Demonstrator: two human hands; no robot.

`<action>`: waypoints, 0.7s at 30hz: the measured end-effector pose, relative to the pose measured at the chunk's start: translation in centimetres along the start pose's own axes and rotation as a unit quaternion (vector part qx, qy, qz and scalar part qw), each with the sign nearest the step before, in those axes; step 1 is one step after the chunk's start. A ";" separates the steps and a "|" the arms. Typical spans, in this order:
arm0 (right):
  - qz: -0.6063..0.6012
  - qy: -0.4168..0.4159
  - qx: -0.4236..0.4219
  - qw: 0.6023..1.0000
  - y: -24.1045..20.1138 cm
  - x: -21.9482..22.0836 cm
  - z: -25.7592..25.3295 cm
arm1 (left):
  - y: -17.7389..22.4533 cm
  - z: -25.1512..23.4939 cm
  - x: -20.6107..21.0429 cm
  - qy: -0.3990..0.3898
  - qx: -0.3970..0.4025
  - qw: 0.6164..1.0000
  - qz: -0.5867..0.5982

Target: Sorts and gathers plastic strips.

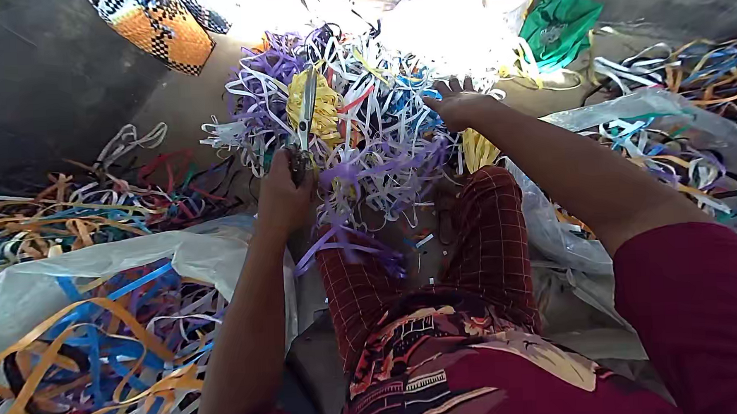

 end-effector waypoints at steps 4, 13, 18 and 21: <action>-0.177 0.053 -0.184 0.965 -4.8 0.2 2.6 | 0.7 0.2 1.9 -0.033 0.074 0.997 0.001; -0.563 -0.110 -0.141 0.807 -11.5 10.0 8.3 | 3.0 0.9 6.9 -0.070 0.190 0.979 -0.030; -0.670 0.005 -0.062 0.740 -7.8 15.3 8.8 | -0.1 1.8 7.8 0.075 0.125 0.989 0.035; -0.741 0.036 -0.047 0.669 -6.2 16.9 9.8 | -3.0 3.6 10.2 0.034 0.099 0.992 0.073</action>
Point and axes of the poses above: each hand's wrist, its own z-axis away from the middle knuckle, its own x-axis out of the palm, y = z × x, the point moved 2 cm from there along -z, towards the middle knuckle, and after that the axes turned 8 degrees about -z, right-handed, at the moved point
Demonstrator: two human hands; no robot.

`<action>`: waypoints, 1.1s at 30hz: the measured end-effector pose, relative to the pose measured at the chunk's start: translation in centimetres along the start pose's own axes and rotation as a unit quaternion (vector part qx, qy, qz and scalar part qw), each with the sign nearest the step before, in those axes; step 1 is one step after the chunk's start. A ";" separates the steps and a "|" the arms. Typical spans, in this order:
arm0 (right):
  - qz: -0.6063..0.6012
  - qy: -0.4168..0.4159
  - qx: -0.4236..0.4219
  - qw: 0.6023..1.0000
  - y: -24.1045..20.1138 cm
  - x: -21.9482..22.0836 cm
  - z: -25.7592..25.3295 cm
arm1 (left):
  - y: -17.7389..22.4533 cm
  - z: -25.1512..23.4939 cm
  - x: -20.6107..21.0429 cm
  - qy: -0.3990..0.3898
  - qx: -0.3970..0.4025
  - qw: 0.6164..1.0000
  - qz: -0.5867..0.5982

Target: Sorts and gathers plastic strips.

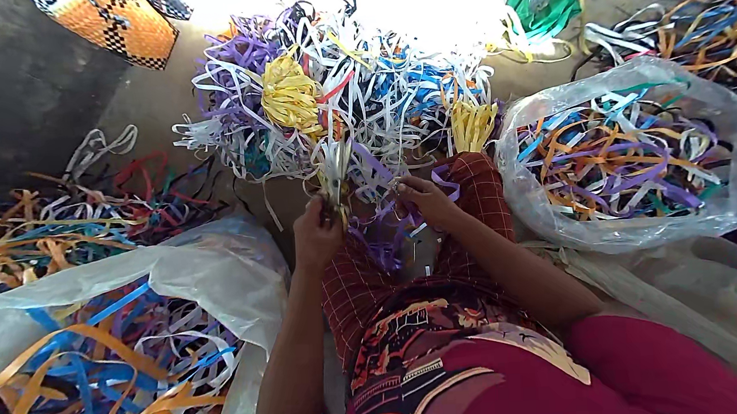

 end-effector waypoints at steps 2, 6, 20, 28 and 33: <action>-0.038 -0.001 -0.001 0.999 0.7 -1.0 -0.2 | -1.7 1.8 1.9 -0.085 -0.015 0.996 0.019; -0.028 0.030 0.006 0.999 0.4 -0.9 -0.8 | -1.5 3.8 3.8 -0.158 -0.026 0.986 -0.050; 0.290 -0.016 -0.076 0.954 -2.9 1.7 -0.7 | 1.4 2.3 3.7 -0.182 0.002 0.970 -0.161; 0.338 0.019 -0.098 0.936 -3.1 1.3 -1.4 | 0.7 4.1 4.4 -0.255 -0.071 0.962 -0.066; 0.311 0.042 -0.124 0.941 -3.6 0.5 -1.9 | -0.9 6.2 4.3 -0.246 -0.092 0.964 0.052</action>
Point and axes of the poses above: each hand's wrist, its own z-axis away from the middle knuckle, its own x-axis out of the palm, y = z × x, the point moved 2 cm from there along -z, towards the middle knuckle, and after that the axes turned 8 degrees about -z, right-handed, at the moved point
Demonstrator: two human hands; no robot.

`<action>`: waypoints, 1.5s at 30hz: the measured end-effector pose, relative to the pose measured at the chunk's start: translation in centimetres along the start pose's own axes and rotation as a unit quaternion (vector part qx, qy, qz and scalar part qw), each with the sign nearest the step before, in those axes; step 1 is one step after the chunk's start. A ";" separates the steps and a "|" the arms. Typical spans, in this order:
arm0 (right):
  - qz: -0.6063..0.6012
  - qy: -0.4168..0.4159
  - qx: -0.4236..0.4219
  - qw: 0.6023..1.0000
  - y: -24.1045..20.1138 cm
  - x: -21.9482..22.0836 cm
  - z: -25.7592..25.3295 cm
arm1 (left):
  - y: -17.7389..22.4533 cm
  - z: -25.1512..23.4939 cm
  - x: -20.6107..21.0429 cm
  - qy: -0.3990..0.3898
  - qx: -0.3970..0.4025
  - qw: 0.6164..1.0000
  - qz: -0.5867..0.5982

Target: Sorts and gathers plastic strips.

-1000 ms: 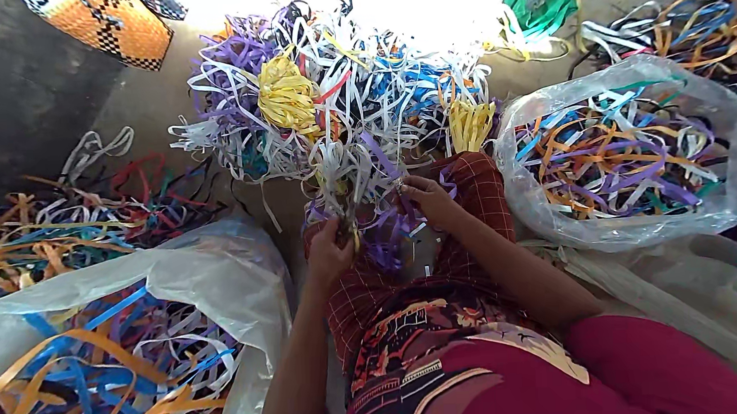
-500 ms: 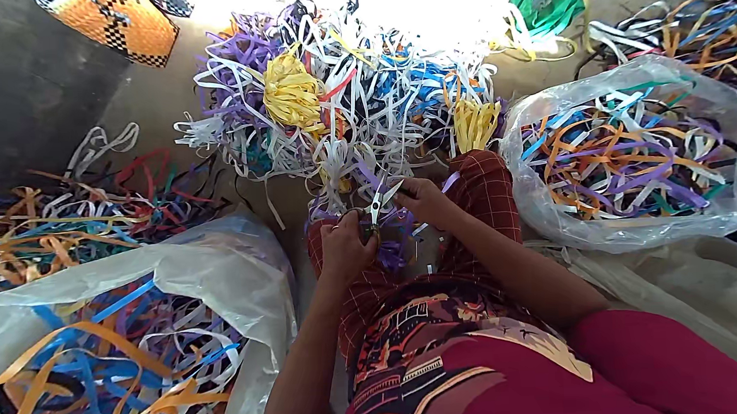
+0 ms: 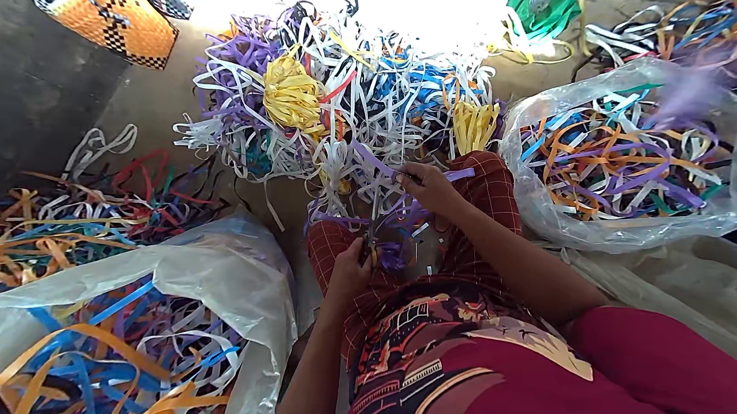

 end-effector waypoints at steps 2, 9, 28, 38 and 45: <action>-0.005 -0.017 -0.017 1.000 -0.1 0.0 0.1 | 0.2 0.4 -0.2 -0.004 0.002 1.000 0.029; -0.007 -0.103 -0.074 0.992 -0.5 1.3 0.9 | 0.7 -0.7 -0.3 -0.016 0.027 0.998 0.057; -0.265 0.191 0.087 0.941 0.3 -1.7 4.3 | 3.1 -0.2 -0.3 0.078 0.072 0.967 -0.230; -0.530 0.502 0.107 0.674 3.8 -9.6 5.5 | 2.5 -0.9 1.0 0.053 0.058 0.982 -0.173; -0.452 0.333 0.141 0.815 2.2 -2.3 4.4 | 4.5 -1.3 2.3 0.083 0.077 0.978 -0.173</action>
Point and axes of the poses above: each hand's wrist, its own z-axis away from the middle knuckle, its own x-axis out of the palm, y = z × x, the point moved 2 cm from there along -z, towards the middle knuckle, and after that the axes turned 8 degrees about -z, right-handed, at the moved point
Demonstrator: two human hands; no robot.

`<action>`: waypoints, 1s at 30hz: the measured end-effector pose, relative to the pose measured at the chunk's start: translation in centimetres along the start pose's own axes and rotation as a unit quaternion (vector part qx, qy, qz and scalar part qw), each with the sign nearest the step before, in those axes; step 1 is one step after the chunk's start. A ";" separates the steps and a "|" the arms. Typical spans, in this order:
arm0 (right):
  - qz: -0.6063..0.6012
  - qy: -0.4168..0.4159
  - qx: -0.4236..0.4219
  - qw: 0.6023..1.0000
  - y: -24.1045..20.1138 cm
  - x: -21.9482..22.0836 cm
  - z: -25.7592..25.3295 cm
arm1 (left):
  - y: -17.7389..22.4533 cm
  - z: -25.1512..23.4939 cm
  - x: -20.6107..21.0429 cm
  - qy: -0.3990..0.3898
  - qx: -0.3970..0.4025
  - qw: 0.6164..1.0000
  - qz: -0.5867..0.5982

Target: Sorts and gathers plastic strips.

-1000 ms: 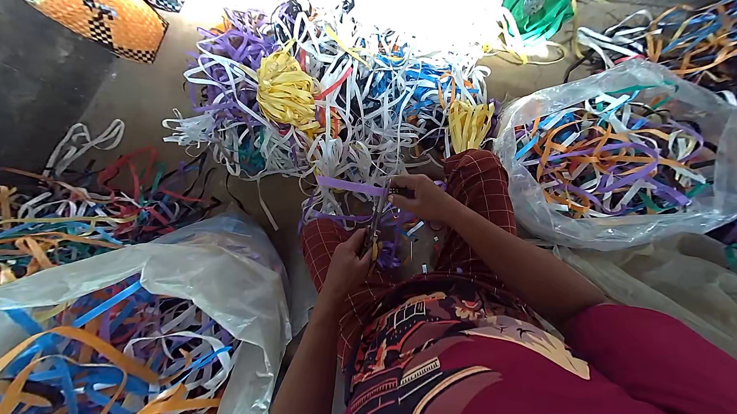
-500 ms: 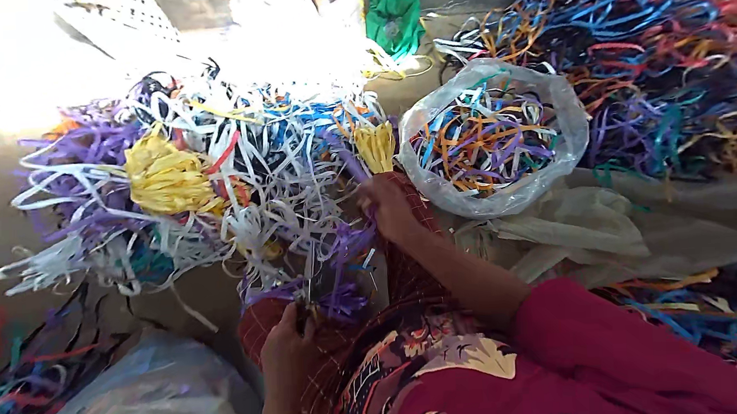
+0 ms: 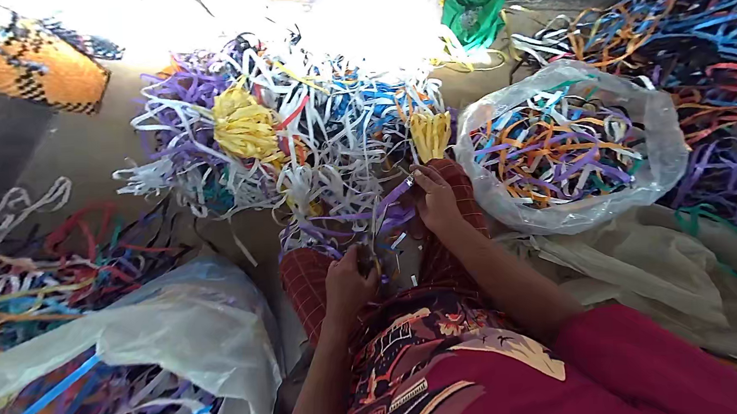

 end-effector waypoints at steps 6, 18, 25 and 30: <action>-0.038 -0.014 0.076 0.996 2.5 2.5 2.5 | -0.1 -0.5 0.5 0.085 -0.014 0.993 -0.078; 0.174 -0.161 0.052 0.970 2.2 1.0 1.2 | 0.6 -1.3 0.0 -0.036 -0.049 0.997 -0.048; 0.574 -0.273 -0.025 0.772 1.2 0.2 0.0 | 0.1 -0.9 1.1 -0.128 -0.066 0.988 -0.061; 0.531 -0.219 -0.044 0.818 0.2 -0.3 0.2 | -1.1 0.3 1.6 -0.171 -0.068 0.983 -0.013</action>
Point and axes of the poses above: each hand's wrist, its own z-axis away from the middle knuckle, its own x-axis out of the palm, y = z × x, the point moved 2 cm from there along -z, towards the middle knuckle, and after that the axes turned 8 degrees about -z, right-handed, at the moved point
